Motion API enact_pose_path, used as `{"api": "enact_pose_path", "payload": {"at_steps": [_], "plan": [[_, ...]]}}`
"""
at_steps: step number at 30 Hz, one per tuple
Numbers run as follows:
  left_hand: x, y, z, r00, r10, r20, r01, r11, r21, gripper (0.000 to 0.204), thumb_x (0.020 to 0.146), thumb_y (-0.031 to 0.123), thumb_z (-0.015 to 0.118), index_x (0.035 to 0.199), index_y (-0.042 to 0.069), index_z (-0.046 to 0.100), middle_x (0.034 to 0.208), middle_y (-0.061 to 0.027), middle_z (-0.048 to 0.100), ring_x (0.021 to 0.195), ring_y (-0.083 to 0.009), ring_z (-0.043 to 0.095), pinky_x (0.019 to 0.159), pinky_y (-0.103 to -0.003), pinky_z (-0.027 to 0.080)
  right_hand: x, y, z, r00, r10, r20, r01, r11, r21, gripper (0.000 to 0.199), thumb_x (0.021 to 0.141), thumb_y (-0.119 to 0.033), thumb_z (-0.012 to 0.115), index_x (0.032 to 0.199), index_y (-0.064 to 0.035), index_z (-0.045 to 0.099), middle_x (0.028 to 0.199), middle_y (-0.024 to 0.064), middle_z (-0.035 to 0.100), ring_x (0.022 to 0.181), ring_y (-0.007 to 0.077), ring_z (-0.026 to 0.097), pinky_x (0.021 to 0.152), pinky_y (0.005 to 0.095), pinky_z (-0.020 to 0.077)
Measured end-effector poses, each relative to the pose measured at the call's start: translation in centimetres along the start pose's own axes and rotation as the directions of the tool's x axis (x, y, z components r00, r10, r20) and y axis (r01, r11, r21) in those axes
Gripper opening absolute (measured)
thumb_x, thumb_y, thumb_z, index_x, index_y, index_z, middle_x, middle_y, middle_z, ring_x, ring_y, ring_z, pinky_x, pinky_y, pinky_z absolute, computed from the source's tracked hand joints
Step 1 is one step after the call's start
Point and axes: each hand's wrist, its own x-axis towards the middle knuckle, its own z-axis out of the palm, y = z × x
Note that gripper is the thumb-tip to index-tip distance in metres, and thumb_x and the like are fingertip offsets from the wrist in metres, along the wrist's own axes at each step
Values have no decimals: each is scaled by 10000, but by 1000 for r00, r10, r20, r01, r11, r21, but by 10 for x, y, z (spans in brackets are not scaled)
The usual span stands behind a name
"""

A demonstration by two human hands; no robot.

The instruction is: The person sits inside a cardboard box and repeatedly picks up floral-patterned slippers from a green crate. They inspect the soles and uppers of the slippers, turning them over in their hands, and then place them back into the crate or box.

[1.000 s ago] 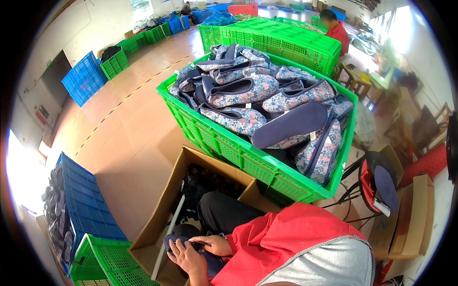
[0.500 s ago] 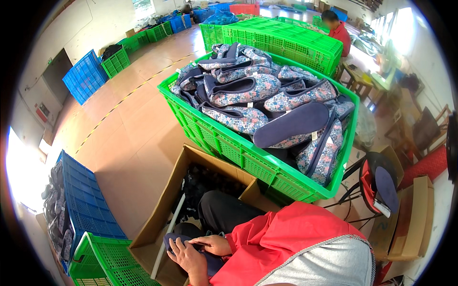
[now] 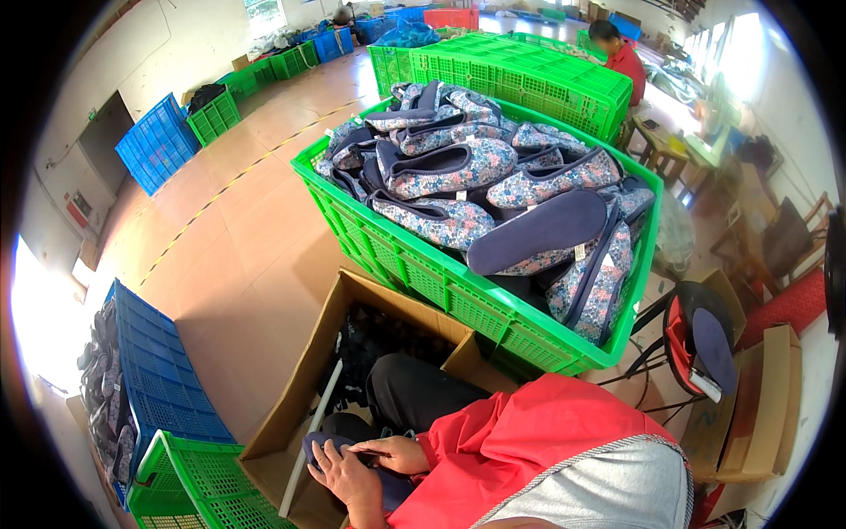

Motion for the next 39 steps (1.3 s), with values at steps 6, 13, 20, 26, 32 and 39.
{"api": "enact_pose_path", "payload": {"at_steps": [6, 13, 20, 26, 32, 39], "plan": [[-2, 1, -2, 1000, 10, 23, -10, 1000, -4, 267, 715, 111, 688, 971, 37, 687, 1325, -150, 512, 1400, -362, 329, 1122, -611, 203, 0, 1, 1, 997, 61, -46, -57, 995, 82, 555, 860, 43, 539, 1403, -53, 477, 1357, 132, 573, 1199, 272, 587, 988, 339, 473], [-4, 3, -3, 999, -3, 35, 3, 1000, -16, 270, 706, 108, 695, 970, 57, 711, 1325, -155, 515, 1401, -364, 325, 1122, -611, 208, 1, -1, 2, 998, 23, -58, -18, 997, 76, 548, 853, 72, 516, 1390, -37, 486, 1322, 126, 594, 1141, 222, 610, 941, 314, 492], [-3, 4, -4, 999, 10, 33, -10, 1000, -12, 270, 695, 109, 694, 960, 61, 715, 1314, -159, 527, 1394, -365, 337, 1123, -608, 208, 0, 2, -1, 993, 115, -17, -114, 991, 72, 558, 870, 76, 538, 1402, -88, 490, 1345, 76, 583, 1204, 212, 577, 971, 317, 487], [-3, 3, -2, 1000, 10, 28, -10, 1000, 0, 281, 705, 110, 693, 983, 72, 713, 1323, -157, 521, 1398, -363, 332, 1126, -604, 203, 1, 2, 1, 985, 174, -20, -170, 975, 145, 573, 864, 94, 527, 1407, -84, 484, 1351, 70, 574, 1201, 186, 569, 958, 301, 490], [-3, 3, -2, 999, 20, 35, -20, 1000, -4, 283, 716, 113, 686, 996, 87, 717, 1320, -157, 520, 1396, -365, 331, 1125, -607, 200, 0, 7, 4, 993, 57, -106, -46, 994, 104, 536, 863, 82, 486, 1377, -66, 503, 1227, 107, 630, 1039, 184, 631, 876, 293, 503], [-4, 0, 2, 1000, 29, 3, -29, 999, -16, 243, 733, 117, 663, 964, 98, 737, 1289, -161, 543, 1385, -370, 348, 1120, -609, 209, 0, -13, 0, 993, 90, -76, -81, 989, 121, 470, 861, 109, 458, 1298, -48, 530, 1211, 97, 626, 1052, 161, 608, 892, 286, 488]]}}
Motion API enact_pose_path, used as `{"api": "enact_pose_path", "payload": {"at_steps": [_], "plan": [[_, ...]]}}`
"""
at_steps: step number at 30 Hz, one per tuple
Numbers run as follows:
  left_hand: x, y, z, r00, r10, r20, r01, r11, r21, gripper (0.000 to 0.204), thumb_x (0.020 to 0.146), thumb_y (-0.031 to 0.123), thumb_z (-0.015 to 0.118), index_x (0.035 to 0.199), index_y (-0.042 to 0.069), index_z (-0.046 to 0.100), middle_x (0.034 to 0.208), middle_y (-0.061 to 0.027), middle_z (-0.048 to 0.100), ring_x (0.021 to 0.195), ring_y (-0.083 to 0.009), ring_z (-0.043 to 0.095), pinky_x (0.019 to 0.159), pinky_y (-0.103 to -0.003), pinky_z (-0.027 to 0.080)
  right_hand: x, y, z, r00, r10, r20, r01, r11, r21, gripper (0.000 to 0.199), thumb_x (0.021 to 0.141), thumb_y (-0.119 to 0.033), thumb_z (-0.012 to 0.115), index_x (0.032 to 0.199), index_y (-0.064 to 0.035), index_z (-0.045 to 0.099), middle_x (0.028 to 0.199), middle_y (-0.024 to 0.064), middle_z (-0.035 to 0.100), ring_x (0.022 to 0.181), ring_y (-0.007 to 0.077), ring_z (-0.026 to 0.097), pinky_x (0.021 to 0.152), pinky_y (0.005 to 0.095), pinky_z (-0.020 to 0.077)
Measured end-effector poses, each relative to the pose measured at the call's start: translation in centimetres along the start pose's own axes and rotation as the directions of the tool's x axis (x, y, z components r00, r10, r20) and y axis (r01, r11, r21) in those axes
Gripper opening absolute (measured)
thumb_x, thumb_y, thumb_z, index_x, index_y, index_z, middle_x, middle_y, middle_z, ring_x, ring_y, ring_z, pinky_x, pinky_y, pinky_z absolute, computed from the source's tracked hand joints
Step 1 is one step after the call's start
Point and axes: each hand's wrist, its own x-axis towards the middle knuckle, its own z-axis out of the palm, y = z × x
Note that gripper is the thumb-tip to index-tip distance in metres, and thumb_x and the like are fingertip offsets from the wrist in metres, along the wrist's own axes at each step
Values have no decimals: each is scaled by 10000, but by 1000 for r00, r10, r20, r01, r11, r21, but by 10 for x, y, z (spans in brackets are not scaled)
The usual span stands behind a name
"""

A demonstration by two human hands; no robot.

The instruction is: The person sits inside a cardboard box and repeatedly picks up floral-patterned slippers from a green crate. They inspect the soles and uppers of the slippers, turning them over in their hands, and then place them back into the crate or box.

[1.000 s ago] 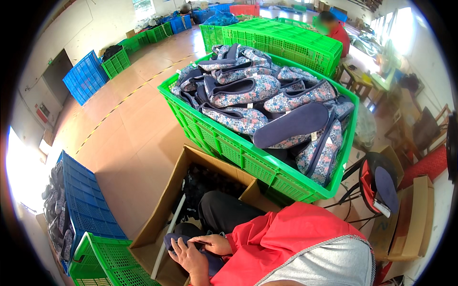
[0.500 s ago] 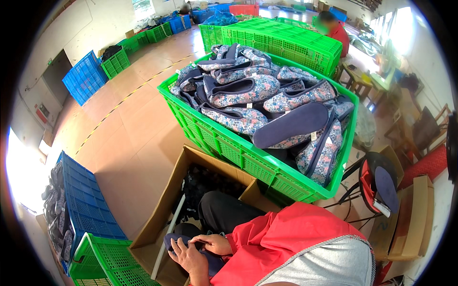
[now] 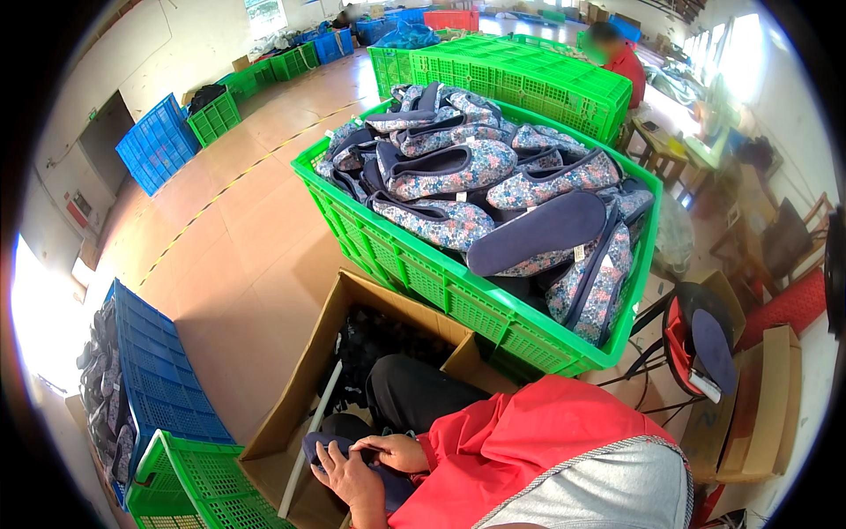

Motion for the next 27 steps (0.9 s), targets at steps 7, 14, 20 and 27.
{"api": "enact_pose_path", "payload": {"at_steps": [7, 14, 20, 27], "plan": [[0, 0, 1, 1000, -3, 0, 3, 1000, -17, 241, 726, 112, 663, 953, 110, 744, 1284, -160, 551, 1376, -371, 360, 1120, -604, 209, 0, 9, 0, 998, 62, 31, -66, 986, 155, 481, 885, 141, 417, 1296, -78, 537, 1234, 53, 602, 1069, 139, 589, 858, 260, 505], [-1, -1, 1, 1000, -2, -19, 2, 1000, -11, 234, 725, 101, 661, 945, 94, 741, 1272, -159, 557, 1367, -374, 370, 1115, -598, 217, 0, 4, 4, 1000, 4, -24, -1, 990, 143, 434, 887, 149, 414, 1249, -57, 537, 1240, 54, 598, 1051, 127, 586, 858, 257, 499], [-1, -1, 0, 999, 12, -33, -13, 1000, -15, 236, 723, 87, 656, 948, 81, 727, 1273, -162, 551, 1360, -375, 375, 1104, -600, 232, -2, 20, 3, 998, 58, 16, -60, 991, 123, 396, 899, 134, 437, 1244, -39, 524, 1213, 70, 605, 1046, 122, 586, 858, 254, 494], [1, -1, 0, 999, 8, -33, -8, 1000, -7, 265, 706, 82, 669, 967, 74, 710, 1274, -160, 548, 1365, -377, 370, 1106, -603, 233, 0, 21, 4, 991, 133, -5, -130, 972, 196, 442, 901, 120, 460, 1312, -38, 504, 1252, 76, 587, 1077, 119, 570, 869, 257, 492]]}}
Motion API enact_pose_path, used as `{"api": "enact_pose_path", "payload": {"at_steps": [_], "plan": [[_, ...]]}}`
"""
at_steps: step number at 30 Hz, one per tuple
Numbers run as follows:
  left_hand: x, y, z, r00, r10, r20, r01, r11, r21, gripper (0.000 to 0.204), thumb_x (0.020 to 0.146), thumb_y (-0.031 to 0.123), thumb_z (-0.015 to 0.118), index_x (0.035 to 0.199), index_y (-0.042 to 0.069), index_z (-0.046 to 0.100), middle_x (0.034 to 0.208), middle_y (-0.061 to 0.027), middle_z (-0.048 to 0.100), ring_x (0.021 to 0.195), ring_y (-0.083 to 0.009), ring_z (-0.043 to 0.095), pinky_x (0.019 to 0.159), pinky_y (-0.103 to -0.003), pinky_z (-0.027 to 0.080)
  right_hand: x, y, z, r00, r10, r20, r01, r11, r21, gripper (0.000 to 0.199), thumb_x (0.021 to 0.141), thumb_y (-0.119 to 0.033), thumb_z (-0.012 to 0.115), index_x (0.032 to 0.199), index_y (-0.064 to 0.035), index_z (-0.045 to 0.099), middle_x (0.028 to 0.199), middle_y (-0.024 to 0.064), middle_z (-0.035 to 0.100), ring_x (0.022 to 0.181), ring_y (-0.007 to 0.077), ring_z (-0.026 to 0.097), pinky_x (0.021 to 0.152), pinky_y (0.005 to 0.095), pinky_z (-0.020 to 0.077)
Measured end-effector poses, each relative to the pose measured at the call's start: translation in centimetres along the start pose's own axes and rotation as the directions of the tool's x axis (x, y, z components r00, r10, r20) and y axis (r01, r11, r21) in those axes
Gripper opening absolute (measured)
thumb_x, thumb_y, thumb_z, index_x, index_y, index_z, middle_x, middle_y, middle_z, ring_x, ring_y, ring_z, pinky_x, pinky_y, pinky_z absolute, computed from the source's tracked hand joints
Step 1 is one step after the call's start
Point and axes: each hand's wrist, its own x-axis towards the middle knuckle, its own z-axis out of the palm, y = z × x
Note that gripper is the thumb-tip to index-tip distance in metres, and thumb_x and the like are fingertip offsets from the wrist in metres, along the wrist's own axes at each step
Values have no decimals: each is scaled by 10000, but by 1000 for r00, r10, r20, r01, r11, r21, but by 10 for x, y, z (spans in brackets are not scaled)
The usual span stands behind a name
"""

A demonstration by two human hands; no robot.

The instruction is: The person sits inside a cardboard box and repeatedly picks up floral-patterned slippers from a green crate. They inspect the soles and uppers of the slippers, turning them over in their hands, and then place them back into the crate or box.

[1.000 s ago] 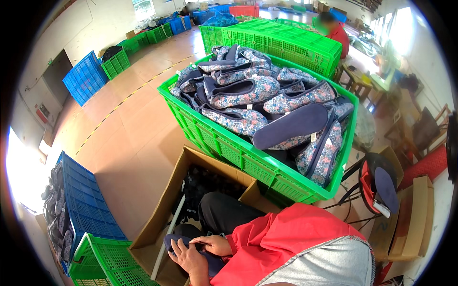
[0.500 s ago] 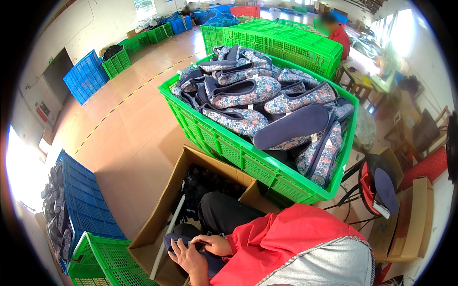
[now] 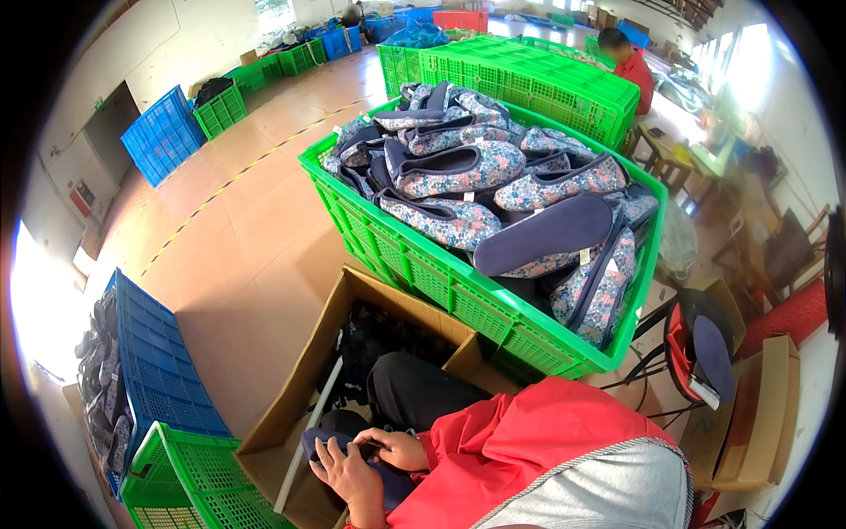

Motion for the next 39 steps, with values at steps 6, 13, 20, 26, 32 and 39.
{"api": "enact_pose_path", "payload": {"at_steps": [6, 13, 20, 26, 32, 39], "plan": [[0, 0, -1, 1000, -11, 10, 11, 1000, 1, 264, 697, 82, 678, 958, 53, 702, 1276, -156, 543, 1371, -377, 362, 1112, -604, 226, 1, 3, -3, 994, -93, 48, 102, 971, -217, 604, 858, 112, 532, 1433, -49, 438, 1400, 86, 532, 1235, 196, 544, 986, 298, 470], [-1, 0, 1, 1000, -17, 20, 17, 1000, -3, 241, 708, 78, 670, 946, 51, 700, 1272, -156, 539, 1378, -377, 352, 1112, -603, 224, -2, -8, 0, 990, -134, 43, 137, 987, -83, 530, 882, 118, 483, 1381, -63, 483, 1314, 81, 589, 1128, 189, 603, 925, 290, 503], [0, -1, 4, 1000, -2, -5, 2, 1000, 17, 219, 710, 73, 660, 924, 47, 698, 1264, -154, 542, 1371, -373, 365, 1101, -603, 238, -3, -12, 3, 995, -97, -35, 97, 995, -12, 416, 901, 118, 432, 1274, -41, 527, 1208, 75, 611, 1033, 145, 613, 855, 268, 513], [0, 0, 3, 1000, -4, -13, 5, 1000, 14, 228, 714, 80, 650, 936, 50, 693, 1260, -154, 548, 1360, -373, 382, 1091, -603, 256, -4, -19, 1, 1000, -23, -5, 23, 999, -35, 366, 908, 103, 442, 1239, -27, 529, 1160, 74, 620, 1001, 138, 613, 857, 268, 508], [0, 0, 2, 1000, -8, -17, 9, 1000, 22, 194, 725, 90, 643, 910, 58, 692, 1258, -150, 552, 1356, -370, 388, 1087, -601, 261, -3, -15, 3, 996, -78, -35, 75, 994, -75, 309, 918, 82, 475, 1201, -17, 548, 1129, 73, 629, 978, 126, 608, 853, 265, 503], [1, 4, -7, 999, -40, 24, 40, 999, 9, 202, 754, 63, 624, 950, 54, 672, 1285, -144, 544, 1359, -362, 384, 1097, -568, 259, -2, -18, 5, 994, -108, -20, 107, 994, -35, 251, 910, 89, 478, 1121, -11, 569, 1025, 65, 631, 923, 129, 601, 832, 262, 495]]}}
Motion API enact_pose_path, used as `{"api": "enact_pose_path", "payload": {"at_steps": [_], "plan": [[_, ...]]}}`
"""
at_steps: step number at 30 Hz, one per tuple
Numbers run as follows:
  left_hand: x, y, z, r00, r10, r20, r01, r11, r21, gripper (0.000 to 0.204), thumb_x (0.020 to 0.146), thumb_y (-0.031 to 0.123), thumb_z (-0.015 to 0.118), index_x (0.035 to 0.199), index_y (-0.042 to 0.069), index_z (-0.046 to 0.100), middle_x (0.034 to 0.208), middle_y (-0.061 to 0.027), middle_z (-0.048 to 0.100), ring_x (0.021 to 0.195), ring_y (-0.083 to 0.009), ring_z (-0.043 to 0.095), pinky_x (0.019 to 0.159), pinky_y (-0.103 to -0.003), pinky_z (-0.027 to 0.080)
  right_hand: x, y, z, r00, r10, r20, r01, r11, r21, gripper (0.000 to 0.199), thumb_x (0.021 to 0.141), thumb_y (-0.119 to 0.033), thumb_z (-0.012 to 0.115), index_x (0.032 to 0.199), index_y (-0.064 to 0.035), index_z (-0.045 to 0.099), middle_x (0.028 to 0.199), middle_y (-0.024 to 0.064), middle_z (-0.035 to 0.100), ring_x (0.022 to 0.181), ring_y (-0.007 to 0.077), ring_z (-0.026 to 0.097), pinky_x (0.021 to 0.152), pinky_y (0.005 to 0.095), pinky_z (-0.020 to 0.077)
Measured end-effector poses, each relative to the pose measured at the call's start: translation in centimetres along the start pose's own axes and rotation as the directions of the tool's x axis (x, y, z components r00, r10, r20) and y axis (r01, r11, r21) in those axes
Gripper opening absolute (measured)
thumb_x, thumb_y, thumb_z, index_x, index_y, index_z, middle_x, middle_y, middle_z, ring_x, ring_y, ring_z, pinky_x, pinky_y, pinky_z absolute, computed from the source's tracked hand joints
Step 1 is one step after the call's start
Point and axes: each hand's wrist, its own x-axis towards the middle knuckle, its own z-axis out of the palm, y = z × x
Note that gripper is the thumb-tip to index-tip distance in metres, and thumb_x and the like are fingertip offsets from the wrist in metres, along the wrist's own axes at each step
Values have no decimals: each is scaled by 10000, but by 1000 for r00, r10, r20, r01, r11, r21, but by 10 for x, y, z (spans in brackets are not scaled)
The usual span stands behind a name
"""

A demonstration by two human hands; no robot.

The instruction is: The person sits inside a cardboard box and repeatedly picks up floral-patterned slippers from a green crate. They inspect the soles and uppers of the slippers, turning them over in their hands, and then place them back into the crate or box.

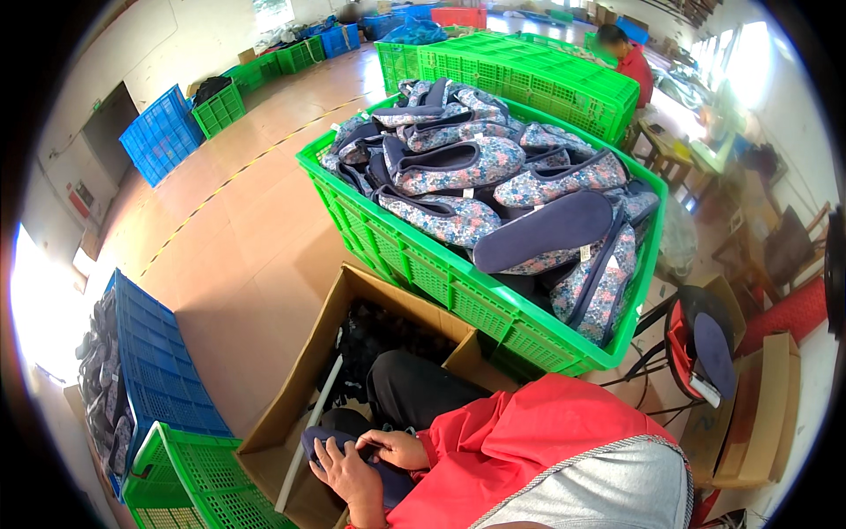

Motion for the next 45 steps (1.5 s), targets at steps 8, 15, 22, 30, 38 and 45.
{"api": "enact_pose_path", "payload": {"at_steps": [8, 15, 22, 30, 38, 45], "plan": [[-7, -17, 7, 997, 2, -79, -8, 997, -77, 230, 727, 82, 657, 952, 31, 664, 1263, -160, 550, 1334, -375, 410, 1089, -559, 289, -2, 11, -9, 990, 81, 117, -73, 995, -67, 175, 845, 99, 476, 905, -19, 589, 849, 49, 625, 809, 133, 581, 746, 271, 468], [-20, -43, 21, 955, -248, -164, 183, 925, -333, 346, 699, 27, 695, 1013, 8, 554, 1095, -168, 545, 1104, -384, 511, 974, -457, 389, -2, 3, -10, 990, 46, 133, -24, 987, -158, 122, 795, 14, 504, 847, -51, 594, 782, 38, 609, 729, 134, 547, 679, 277, 435], [-26, -65, 49, 834, -538, -124, 397, 739, -545, 492, 714, -26, 732, 1143, -14, 491, 1060, -169, 482, 1000, -321, 517, 865, -396, 439, -1, 1, -15, 969, 89, 231, -35, 973, -228, 101, 824, -38, 527, 873, -35, 616, 832, 42, 617, 763, 141, 563, 696, 270, 440], [-39, -93, 87, 774, -633, 26, 371, 421, -828, 444, 801, -43, 652, 1212, -32, 486, 1047, -113, 548, 913, -206, 559, 823, -314, 465, -2, 0, -5, 987, -16, 163, 44, 984, -172, 109, 874, -126, 604, 936, -44, 642, 808, 15, 621, 710, 108, 538, 666, 261, 436], [-39, -84, 86, 783, -566, 258, 300, -19, -954, 200, 866, -49, 593, 1056, -32, 532, 960, -32, 583, 848, -105, 548, 760, -238, 446, 0, -1, -10, 981, 72, 179, -27, 969, -246, 168, 887, -184, 622, 957, -32, 644, 840, 52, 646, 757, 139, 589, 708, 278, 464], [-44, -83, 62, 848, -416, 329, 265, -204, -942, 142, 865, -29, 597, 986, 10, 535, 914, -14, 574, 811, -90, 538, 731, -236, 440, 4, -3, -8, 989, 68, 132, -13, 926, -376, 172, 880, -186, 624, 946, -30, 652, 899, 118, 684, 849, 246, 669, 769, 334, 513]]}}
